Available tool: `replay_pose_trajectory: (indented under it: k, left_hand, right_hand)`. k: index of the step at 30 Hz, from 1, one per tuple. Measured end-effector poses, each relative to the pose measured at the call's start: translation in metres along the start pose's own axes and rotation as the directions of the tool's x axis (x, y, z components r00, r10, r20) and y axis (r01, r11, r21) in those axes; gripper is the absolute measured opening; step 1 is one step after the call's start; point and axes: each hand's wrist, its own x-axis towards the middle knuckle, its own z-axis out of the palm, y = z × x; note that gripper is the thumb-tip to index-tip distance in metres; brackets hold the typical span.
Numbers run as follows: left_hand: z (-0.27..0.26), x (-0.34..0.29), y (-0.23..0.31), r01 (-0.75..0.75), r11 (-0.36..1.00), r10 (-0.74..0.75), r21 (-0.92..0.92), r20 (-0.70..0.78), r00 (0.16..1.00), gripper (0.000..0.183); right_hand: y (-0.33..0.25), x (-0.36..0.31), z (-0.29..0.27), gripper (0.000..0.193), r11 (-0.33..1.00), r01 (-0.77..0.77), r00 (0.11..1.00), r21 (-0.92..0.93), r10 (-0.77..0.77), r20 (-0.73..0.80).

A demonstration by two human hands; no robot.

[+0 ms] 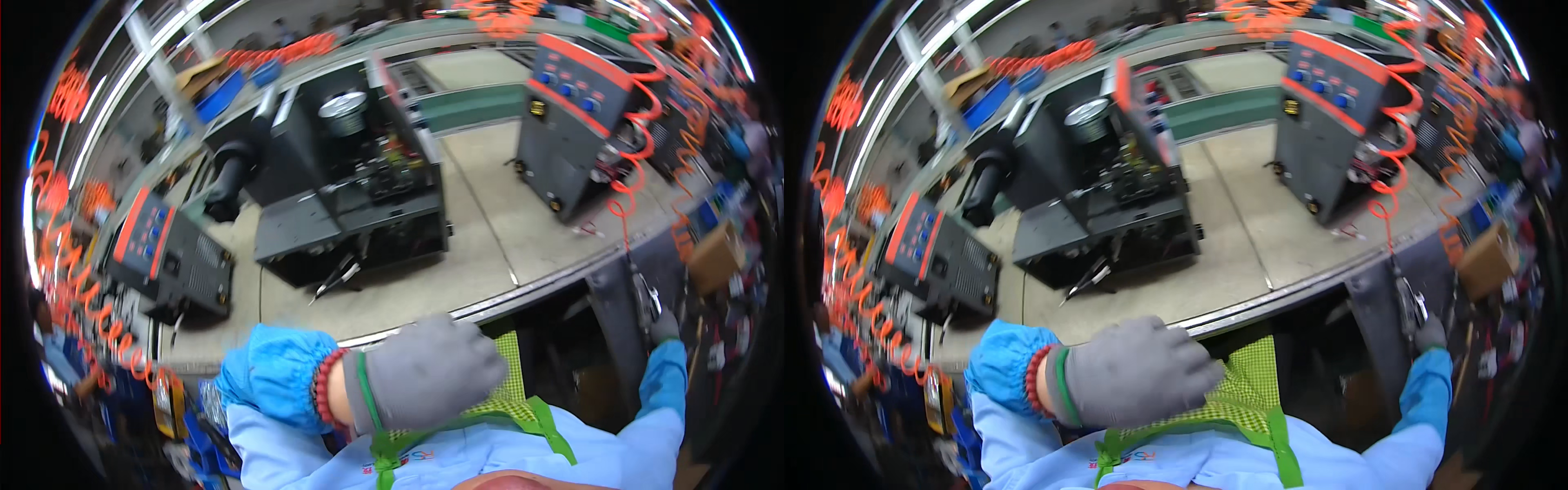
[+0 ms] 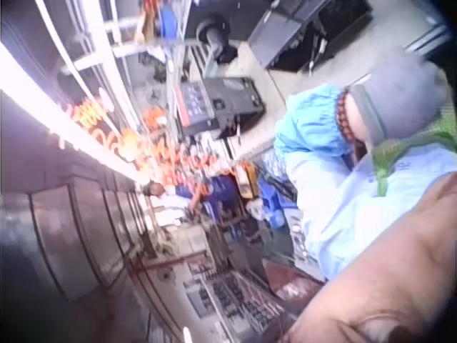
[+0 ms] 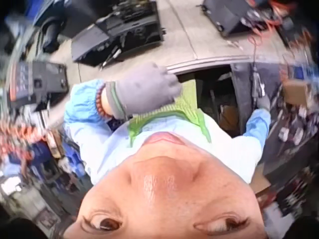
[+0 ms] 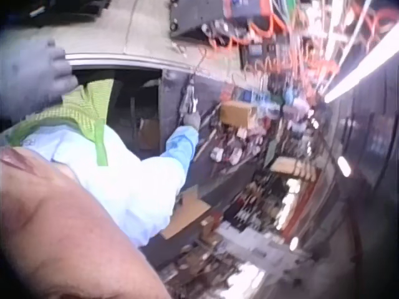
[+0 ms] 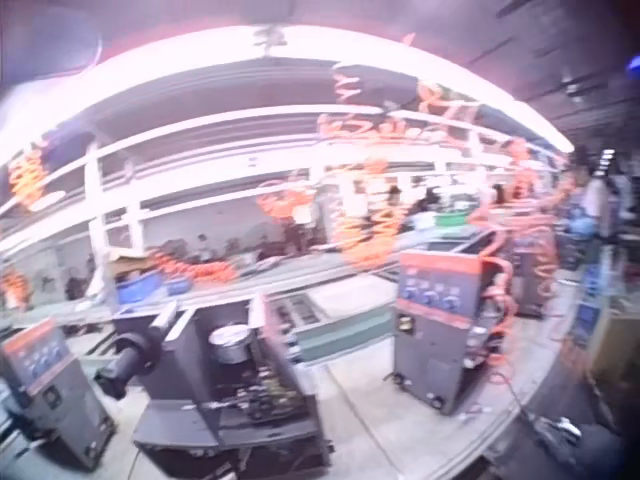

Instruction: The person assembles an electronic device on a workbench, using various tools to secure internal components. They manipulate wires and circuit boards, then use a pneumatic screwdriver and a wrench to tighten screws and fasteners. The person also uses a screwdriver for fine adjustments and a soldering iron to work on the device's connections.

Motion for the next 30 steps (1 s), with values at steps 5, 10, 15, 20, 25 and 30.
replay_pose_trajectory:
  k: [5, 10, 15, 20, 25, 30]
  left_hand:
    - [0.049, 0.017, -0.065, 0.054, 0.991, -0.054, -0.126, 0.003, 0.999, 0.034]
    - [0.098, 0.025, -0.097, 0.195, 0.956, -0.182, -0.220, 0.075, 0.980, 0.034]
    - [0.132, 0.032, -0.126, 0.092, 0.938, -0.137, -0.335, -0.113, 0.984, 0.040]
    - [0.107, 0.083, -0.114, -0.019, 0.762, -0.328, -0.647, -0.412, 0.850, 0.047]
    - [0.093, 0.113, -0.107, -0.250, 0.503, -0.418, -0.827, -0.486, 0.767, 0.052]
    - [0.107, 0.075, -0.119, -0.178, 0.500, -0.455, -0.847, -0.432, 0.779, 0.056]
  right_hand:
    - [-0.009, 0.002, 0.001, 0.034, 0.984, -0.143, 0.987, -0.110, 0.134, -0.087]
    - [0.059, 0.059, 0.012, 0.039, 0.859, -0.317, 0.888, 0.402, 0.418, -0.193]
    - [0.024, 0.055, -0.085, 0.038, 0.450, 0.489, 0.755, 0.747, 0.211, -0.621]
    - [-0.234, -0.075, -0.196, 0.015, 0.097, 0.374, 0.902, 0.922, -0.271, -0.338]
    - [-0.352, -0.097, -0.156, 0.018, -0.091, 0.254, 0.640, 0.963, -0.730, -0.238]
    - [-0.386, -0.122, -0.132, 0.023, -0.014, 0.065, 0.566, 0.998, -0.823, -0.048]
